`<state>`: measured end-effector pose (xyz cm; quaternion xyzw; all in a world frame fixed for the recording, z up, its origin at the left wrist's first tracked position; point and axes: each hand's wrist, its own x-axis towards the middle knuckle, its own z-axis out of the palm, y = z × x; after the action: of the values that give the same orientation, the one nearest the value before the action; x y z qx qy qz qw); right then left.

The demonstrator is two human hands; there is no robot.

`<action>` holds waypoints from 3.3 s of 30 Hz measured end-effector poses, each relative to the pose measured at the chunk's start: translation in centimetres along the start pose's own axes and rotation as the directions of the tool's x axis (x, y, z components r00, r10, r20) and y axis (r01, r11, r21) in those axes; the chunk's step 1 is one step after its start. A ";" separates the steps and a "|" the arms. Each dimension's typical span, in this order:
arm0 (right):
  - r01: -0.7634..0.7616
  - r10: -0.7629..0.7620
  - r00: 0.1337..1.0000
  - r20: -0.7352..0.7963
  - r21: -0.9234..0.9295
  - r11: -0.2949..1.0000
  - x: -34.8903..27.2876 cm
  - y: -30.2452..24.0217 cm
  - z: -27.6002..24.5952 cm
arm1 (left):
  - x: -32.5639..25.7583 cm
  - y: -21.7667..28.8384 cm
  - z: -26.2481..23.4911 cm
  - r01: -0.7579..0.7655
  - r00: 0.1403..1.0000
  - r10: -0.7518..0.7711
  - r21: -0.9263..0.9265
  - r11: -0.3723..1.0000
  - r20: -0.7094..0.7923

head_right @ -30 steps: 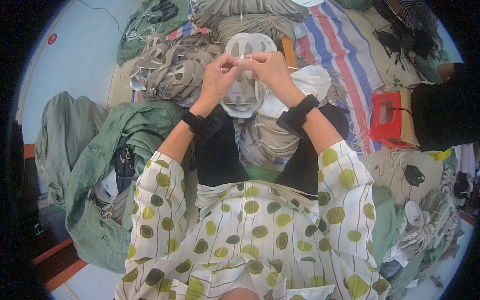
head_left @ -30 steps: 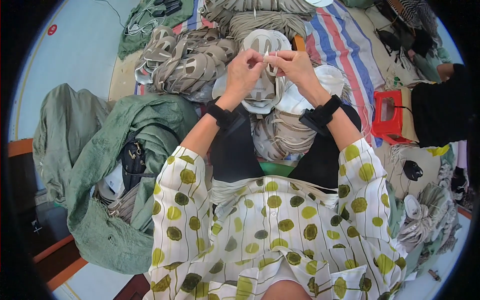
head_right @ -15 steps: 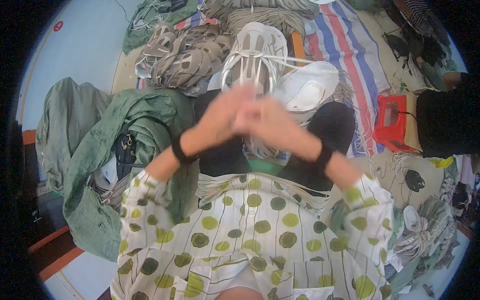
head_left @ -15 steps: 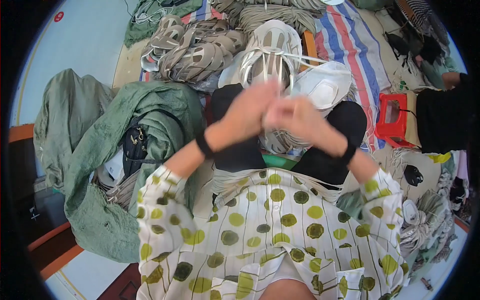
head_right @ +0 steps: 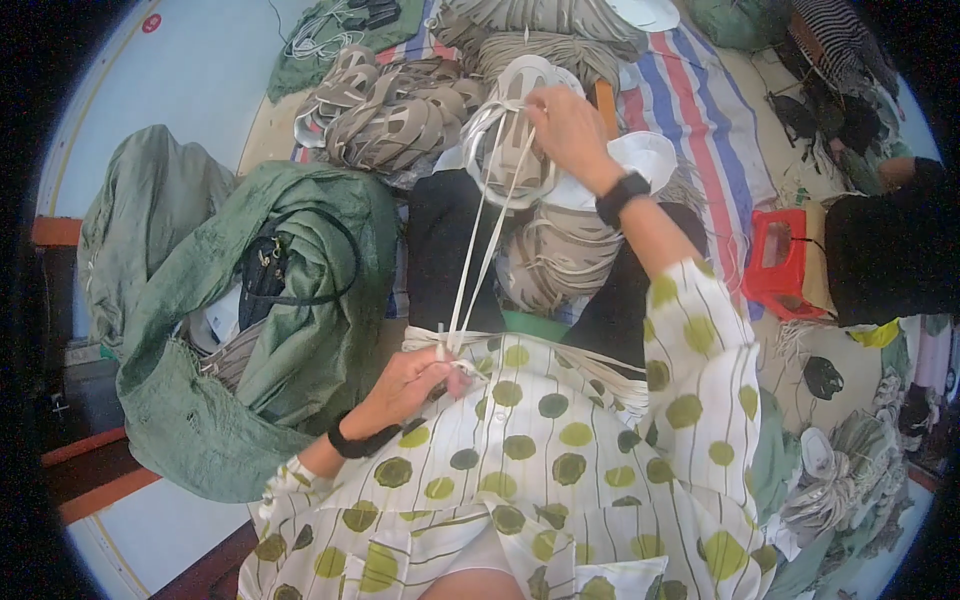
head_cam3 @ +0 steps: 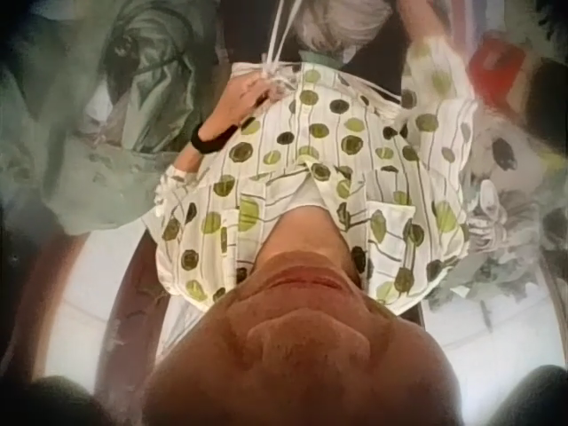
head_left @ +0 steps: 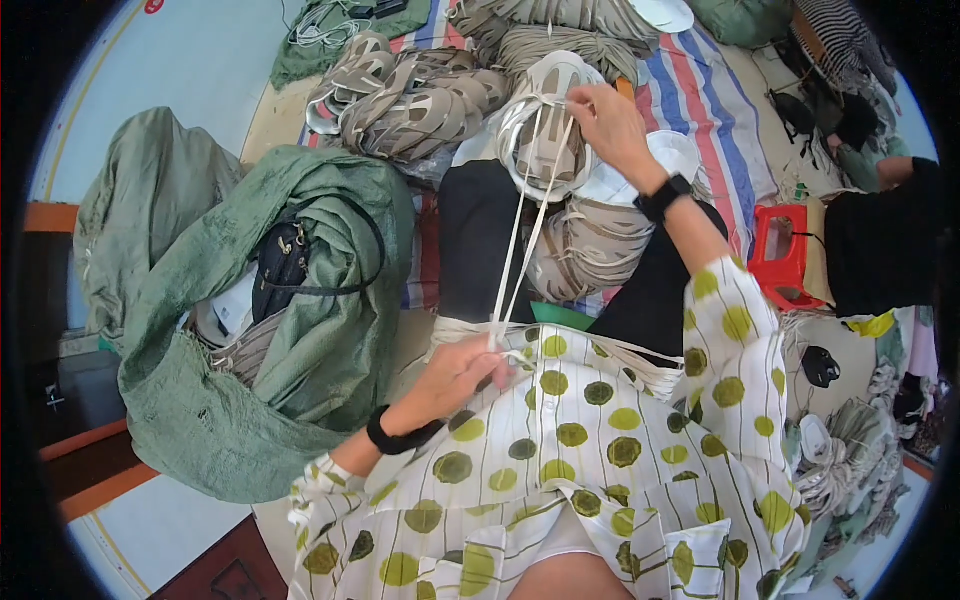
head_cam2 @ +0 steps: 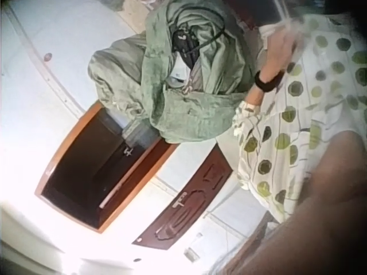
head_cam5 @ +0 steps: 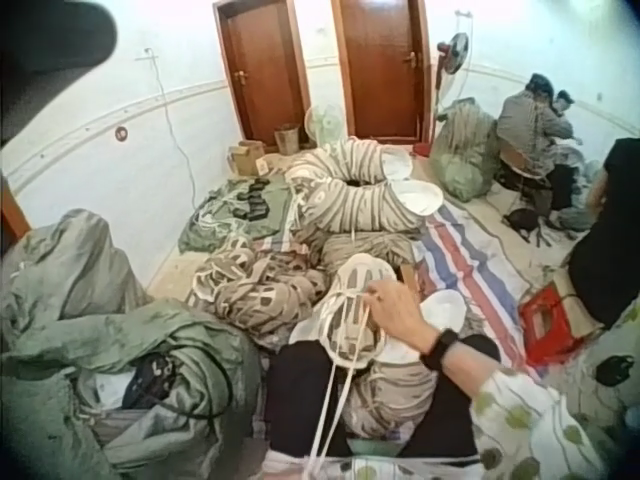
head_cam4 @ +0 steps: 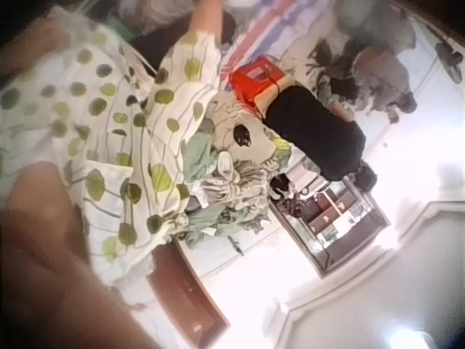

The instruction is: Lacing a white sneaker by hand.

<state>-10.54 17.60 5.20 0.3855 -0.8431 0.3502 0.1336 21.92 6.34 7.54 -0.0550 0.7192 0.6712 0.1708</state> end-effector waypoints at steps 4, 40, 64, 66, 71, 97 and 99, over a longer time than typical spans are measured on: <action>0.071 -0.036 0.992 0.122 -0.290 0.954 1.3 1.5 2.2 | -2.2 0.1 0.6 -0.026 0.987 -0.006 -0.192 0.981 -0.162; -0.265 0.231 0.925 0.301 0.078 0.961 2.6 5.4 2.1 | -4.8 -3.2 -1.7 0.301 0.818 -0.304 -0.086 0.950 -0.488; -0.547 0.106 0.687 0.719 0.416 0.726 7.1 3.1 3.1 | 9.7 -2.1 -0.2 -0.045 0.916 0.234 0.498 0.866 -0.325; -0.404 0.095 0.724 0.684 0.308 0.861 7.7 3.9 3.3 | 10.2 -0.8 2.5 -0.120 0.929 0.313 0.636 0.762 -0.200; -0.178 0.139 0.909 0.394 0.065 0.982 5.8 2.2 5.2 | 12.8 1.8 6.0 -0.362 0.910 0.414 0.509 0.781 0.012; -0.384 0.387 0.918 0.085 -0.045 0.922 2.6 5.7 3.4 | -7.1 23.2 -11.2 0.088 0.581 0.545 0.712 0.697 -0.605; -0.391 0.392 0.916 0.084 -0.030 0.920 2.7 6.2 3.7 | -8.6 23.2 -12.2 0.093 0.576 0.532 0.696 0.712 -0.621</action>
<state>-16.79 16.30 0.86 0.2232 -0.9105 0.3470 0.0258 20.70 -4.79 32.69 -0.1825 0.9061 0.2897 -0.2487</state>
